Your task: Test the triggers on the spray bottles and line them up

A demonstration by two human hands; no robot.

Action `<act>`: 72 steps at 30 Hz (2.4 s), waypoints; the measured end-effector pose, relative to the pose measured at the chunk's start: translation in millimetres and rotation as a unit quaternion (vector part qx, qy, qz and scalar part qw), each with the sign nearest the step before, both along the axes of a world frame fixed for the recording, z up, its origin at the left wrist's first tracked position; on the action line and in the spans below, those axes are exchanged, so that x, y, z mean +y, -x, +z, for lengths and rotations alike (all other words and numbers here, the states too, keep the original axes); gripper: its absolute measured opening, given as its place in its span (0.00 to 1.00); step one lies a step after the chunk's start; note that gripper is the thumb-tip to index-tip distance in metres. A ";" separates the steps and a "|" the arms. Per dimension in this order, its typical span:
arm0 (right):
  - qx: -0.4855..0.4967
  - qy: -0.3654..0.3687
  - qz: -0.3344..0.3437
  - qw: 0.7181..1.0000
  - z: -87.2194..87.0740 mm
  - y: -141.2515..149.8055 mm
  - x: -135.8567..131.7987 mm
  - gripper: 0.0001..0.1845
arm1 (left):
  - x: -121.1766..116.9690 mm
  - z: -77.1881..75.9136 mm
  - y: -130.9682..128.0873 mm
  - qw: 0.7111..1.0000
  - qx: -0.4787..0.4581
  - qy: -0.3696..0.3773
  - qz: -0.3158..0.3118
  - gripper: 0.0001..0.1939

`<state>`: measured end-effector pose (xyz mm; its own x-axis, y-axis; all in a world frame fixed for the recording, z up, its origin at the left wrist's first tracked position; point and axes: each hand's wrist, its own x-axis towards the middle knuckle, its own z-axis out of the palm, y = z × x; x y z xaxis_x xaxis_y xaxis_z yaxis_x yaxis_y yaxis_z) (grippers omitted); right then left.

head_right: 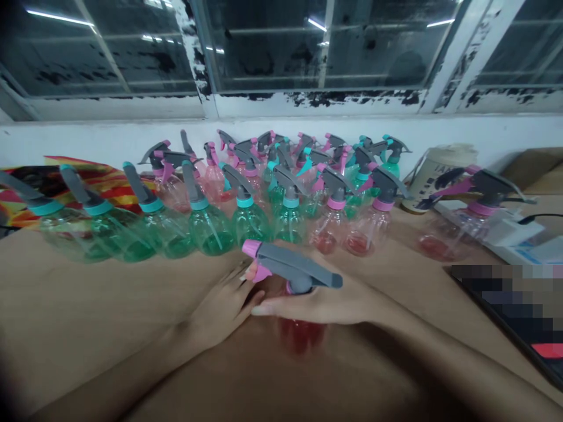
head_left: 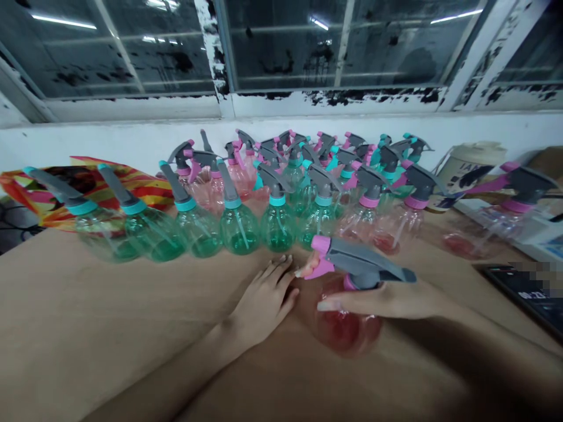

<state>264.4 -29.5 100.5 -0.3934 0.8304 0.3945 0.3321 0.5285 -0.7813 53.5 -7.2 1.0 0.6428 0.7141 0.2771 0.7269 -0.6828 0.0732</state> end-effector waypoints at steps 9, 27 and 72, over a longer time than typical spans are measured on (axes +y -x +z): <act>0.007 0.033 0.044 0.998 -10.6 6.3 -3.8 0.05 | 0.2 -0.3 3.8 0.999 -0.027 0.023 -0.016 0.18; 0.051 0.073 0.072 0.993 -8.7 10.2 -7.8 0.09 | -1.0 6.3 1.0 0.998 -0.040 0.049 -0.017 0.17; 0.105 0.032 -0.075 0.991 -18.1 16.4 -15.0 0.04 | -1.0 -1.1 0.8 1.000 -0.010 0.013 0.001 0.17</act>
